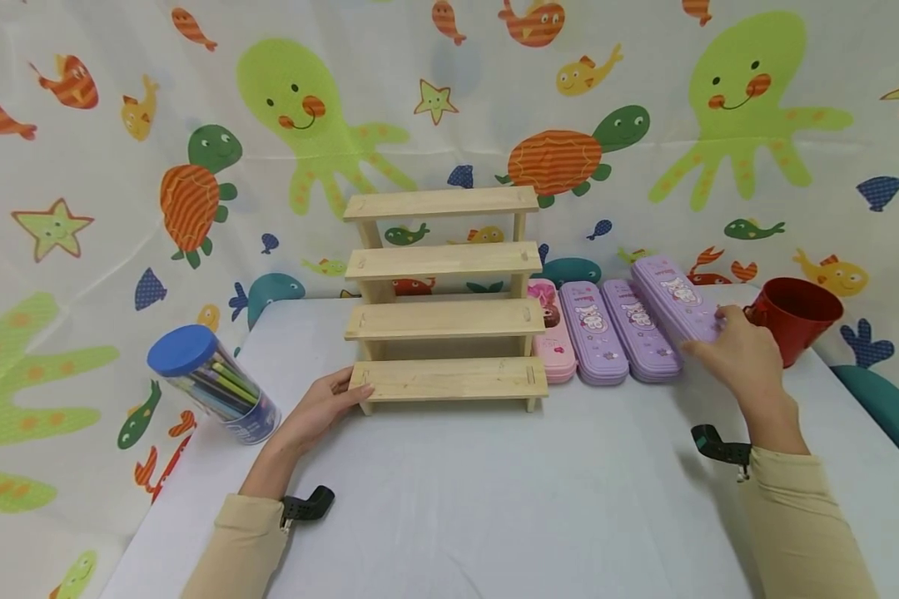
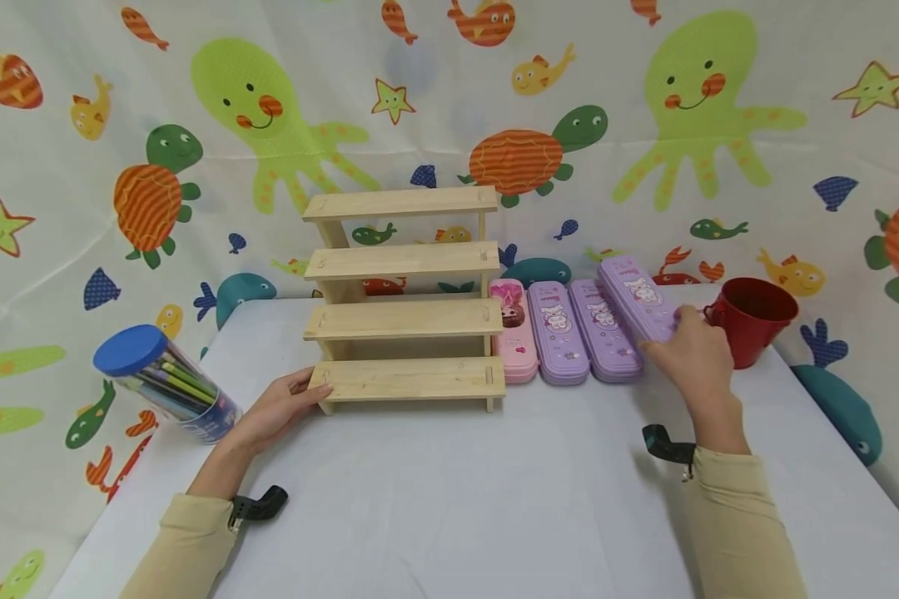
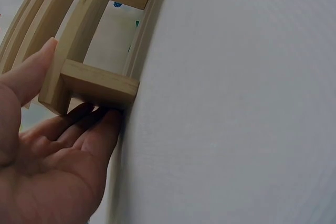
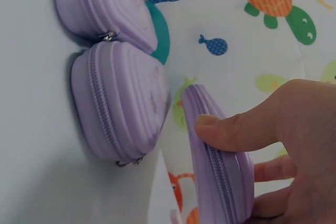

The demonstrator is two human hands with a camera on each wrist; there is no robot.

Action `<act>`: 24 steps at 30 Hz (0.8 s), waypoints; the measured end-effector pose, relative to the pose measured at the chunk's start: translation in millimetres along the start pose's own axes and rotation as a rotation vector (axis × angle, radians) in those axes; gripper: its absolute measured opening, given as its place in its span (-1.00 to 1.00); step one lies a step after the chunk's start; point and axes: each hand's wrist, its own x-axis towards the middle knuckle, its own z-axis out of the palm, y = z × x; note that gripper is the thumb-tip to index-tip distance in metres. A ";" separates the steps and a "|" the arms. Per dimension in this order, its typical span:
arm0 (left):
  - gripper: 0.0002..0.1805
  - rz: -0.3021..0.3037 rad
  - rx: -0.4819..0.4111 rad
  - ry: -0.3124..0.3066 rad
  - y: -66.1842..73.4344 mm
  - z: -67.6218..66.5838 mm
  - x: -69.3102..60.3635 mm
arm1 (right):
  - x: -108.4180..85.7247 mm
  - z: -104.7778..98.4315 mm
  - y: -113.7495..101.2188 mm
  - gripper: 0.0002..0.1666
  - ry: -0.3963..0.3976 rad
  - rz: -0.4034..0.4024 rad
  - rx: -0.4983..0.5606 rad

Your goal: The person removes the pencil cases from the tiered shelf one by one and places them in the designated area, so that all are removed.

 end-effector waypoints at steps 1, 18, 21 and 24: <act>-0.10 -0.001 -0.001 -0.001 -0.2 0.0 0.1 | -0.1 1.0 1.6 0.01 -0.008 0.011 0.001; -0.08 0.002 0.002 -0.003 -0.3 0.4 -0.4 | 7.7 17.7 25.1 -0.05 -0.089 0.042 -0.047; -0.09 0.011 0.001 -0.009 -0.8 -0.4 -0.1 | 6.9 18.7 27.5 -0.03 -0.118 0.021 -0.045; -0.09 0.010 -0.004 -0.009 -0.4 -0.8 -0.3 | 5.9 18.4 28.8 -0.06 -0.150 -0.014 -0.049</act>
